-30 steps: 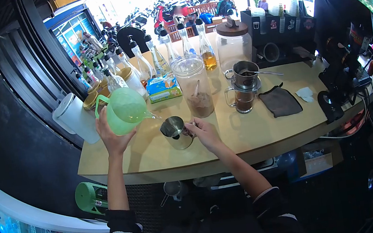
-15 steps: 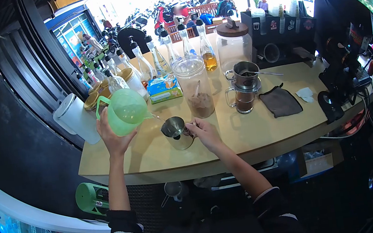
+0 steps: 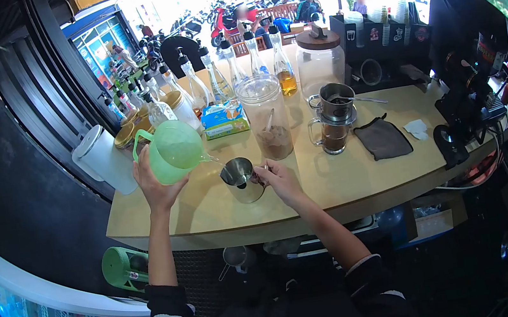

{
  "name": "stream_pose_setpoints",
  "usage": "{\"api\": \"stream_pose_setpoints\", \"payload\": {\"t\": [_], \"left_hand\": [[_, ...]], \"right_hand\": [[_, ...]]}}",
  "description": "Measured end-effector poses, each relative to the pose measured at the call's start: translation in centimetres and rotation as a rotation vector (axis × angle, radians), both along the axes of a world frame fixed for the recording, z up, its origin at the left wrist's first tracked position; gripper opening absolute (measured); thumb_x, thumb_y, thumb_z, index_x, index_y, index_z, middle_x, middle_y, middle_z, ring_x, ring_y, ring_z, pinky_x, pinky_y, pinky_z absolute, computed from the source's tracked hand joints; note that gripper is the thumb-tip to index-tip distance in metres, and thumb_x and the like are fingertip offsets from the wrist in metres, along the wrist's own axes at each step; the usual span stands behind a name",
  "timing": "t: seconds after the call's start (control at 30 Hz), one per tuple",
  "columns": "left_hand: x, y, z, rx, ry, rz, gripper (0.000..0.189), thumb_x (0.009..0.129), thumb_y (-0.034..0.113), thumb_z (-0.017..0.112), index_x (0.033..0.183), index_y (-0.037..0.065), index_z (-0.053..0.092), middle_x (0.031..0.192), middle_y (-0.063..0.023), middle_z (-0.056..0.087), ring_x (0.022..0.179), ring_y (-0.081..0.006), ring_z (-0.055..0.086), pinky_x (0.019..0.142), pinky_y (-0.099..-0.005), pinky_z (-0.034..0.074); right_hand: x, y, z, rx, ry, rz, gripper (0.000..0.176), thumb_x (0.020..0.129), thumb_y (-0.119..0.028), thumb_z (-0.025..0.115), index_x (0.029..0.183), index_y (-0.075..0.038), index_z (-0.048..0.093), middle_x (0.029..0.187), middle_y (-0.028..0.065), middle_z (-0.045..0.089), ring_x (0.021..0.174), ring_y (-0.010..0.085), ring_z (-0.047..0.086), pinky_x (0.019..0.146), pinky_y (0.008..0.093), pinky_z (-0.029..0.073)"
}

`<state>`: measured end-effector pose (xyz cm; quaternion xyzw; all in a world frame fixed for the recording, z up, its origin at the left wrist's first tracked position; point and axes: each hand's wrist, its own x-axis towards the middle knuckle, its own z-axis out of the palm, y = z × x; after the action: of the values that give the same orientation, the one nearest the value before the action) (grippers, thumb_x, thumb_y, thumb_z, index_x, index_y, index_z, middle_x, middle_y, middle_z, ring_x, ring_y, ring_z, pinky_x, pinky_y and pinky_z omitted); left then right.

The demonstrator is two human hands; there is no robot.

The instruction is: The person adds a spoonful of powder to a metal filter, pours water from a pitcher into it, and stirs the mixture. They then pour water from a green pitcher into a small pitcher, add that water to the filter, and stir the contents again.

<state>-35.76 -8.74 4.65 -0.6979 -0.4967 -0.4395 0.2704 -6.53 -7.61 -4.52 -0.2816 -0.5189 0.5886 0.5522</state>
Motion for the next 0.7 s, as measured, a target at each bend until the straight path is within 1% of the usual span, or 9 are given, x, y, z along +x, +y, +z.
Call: {"api": "stream_pose_setpoints", "payload": {"t": [0.1, 0.17, 0.7], "left_hand": [[0.0, 0.1, 0.0, 0.002, 0.012, -0.003, 0.112, 0.045, 0.034, 0.087, 0.139, 0.009, 0.033, 0.136, -0.0110, 0.044, 0.128, -0.0280, 0.041, 0.111, -0.0504, 0.019], [0.1, 0.0, 0.0, 0.000, 0.015, 0.001, 0.112, 0.045, 0.034, 0.087, 0.139, 0.009, 0.033, 0.136, -0.0112, 0.044, 0.128, -0.0281, 0.041, 0.111, -0.0506, 0.019], [0.7, -0.1, 0.5, 0.002, 0.025, -0.017, 0.109, 0.048, 0.034, 0.086, 0.139, 0.007, 0.032, 0.136, -0.0123, 0.045, 0.128, -0.0278, 0.041, 0.110, -0.0504, 0.019]], "right_hand": [[0.0, -0.1, 0.2, 0.007, 0.008, 0.005, 0.017, 0.095, -0.022, 0.055, 0.084, -0.009, 0.055, 0.074, -0.0020, 0.059, 0.068, 0.0041, 0.055, 0.061, 0.0196, 0.041], [-0.1, -0.4, 0.8, -0.038, 0.019, -0.007, 0.017, 0.095, -0.017, 0.054, 0.080, -0.008, 0.052, 0.065, -0.0030, 0.052, 0.072, 0.0090, 0.060, 0.063, 0.0217, 0.041], [0.0, -0.5, 1.1, -0.044, 0.025, 0.002, 0.017, 0.095, -0.018, 0.055, 0.080, -0.008, 0.052, 0.064, -0.0029, 0.051, 0.072, 0.0099, 0.061, 0.064, 0.0223, 0.042]]}}
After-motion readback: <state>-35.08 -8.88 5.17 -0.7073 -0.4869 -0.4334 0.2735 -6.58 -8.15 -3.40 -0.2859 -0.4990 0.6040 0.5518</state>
